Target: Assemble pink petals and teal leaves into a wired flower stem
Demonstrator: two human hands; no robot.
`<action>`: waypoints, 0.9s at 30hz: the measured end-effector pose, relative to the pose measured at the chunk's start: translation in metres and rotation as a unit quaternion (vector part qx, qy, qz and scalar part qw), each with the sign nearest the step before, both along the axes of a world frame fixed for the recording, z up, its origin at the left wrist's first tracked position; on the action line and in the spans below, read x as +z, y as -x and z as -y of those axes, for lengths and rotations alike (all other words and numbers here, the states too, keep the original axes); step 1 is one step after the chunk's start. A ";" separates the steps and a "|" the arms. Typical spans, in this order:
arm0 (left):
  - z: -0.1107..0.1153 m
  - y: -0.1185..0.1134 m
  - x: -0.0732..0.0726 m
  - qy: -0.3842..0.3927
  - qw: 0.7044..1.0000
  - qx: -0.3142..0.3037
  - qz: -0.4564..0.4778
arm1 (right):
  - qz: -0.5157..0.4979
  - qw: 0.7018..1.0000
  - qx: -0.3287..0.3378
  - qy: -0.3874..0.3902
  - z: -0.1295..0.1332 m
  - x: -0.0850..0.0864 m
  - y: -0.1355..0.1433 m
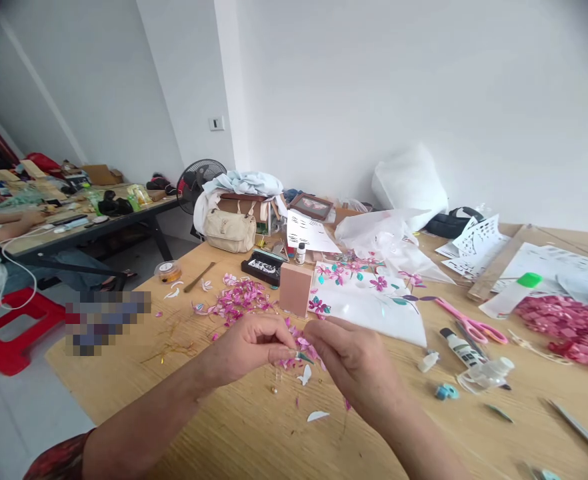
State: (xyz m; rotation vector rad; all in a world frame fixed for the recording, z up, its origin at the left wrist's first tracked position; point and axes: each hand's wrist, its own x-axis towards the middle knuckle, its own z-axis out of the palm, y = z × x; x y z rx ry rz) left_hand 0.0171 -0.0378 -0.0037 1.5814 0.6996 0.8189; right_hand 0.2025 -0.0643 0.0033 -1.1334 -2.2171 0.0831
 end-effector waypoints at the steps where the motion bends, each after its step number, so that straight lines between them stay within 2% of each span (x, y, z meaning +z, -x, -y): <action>1: 0.000 0.001 -0.001 0.021 1.000 0.005 0.017 | -0.009 1.000 0.001 0.012 -0.001 -0.005 0.001; 4: -0.002 0.002 -0.005 0.055 0.996 0.032 0.060 | -0.011 1.000 0.015 0.021 0.004 -0.021 0.008; 6: -0.004 0.001 -0.008 0.049 0.996 0.048 0.055 | 0.012 0.999 0.029 0.008 0.011 -0.024 0.012; 9: -0.005 0.000 -0.008 0.004 0.998 0.057 0.007 | 0.039 0.998 0.040 -0.023 0.019 -0.013 0.011; 13: -0.001 -0.001 -0.004 -0.024 0.999 0.015 -0.020 | 0.032 0.999 0.018 -0.027 0.011 0.006 0.002; 16: 0.002 0.001 -0.003 0.026 1.000 -0.004 0.014 | 0.010 1.000 0.010 0.002 0.001 0.001 0.000; 19: 0.000 0.003 -0.006 0.063 0.996 0.021 0.057 | -0.006 1.000 0.018 0.022 0.002 -0.014 0.005; 21: -0.002 0.003 -0.008 0.061 0.995 0.043 0.065 | 0.008 0.999 0.029 0.015 0.009 -0.020 0.009; 24: -0.003 0.002 -0.007 0.022 0.998 0.059 0.027 | 0.039 0.998 0.042 -0.023 0.018 -0.014 0.011; 27: 0.000 -0.001 -0.004 -0.002 1.000 0.029 -0.006 | 0.043 0.998 0.033 -0.045 0.015 0.000 0.006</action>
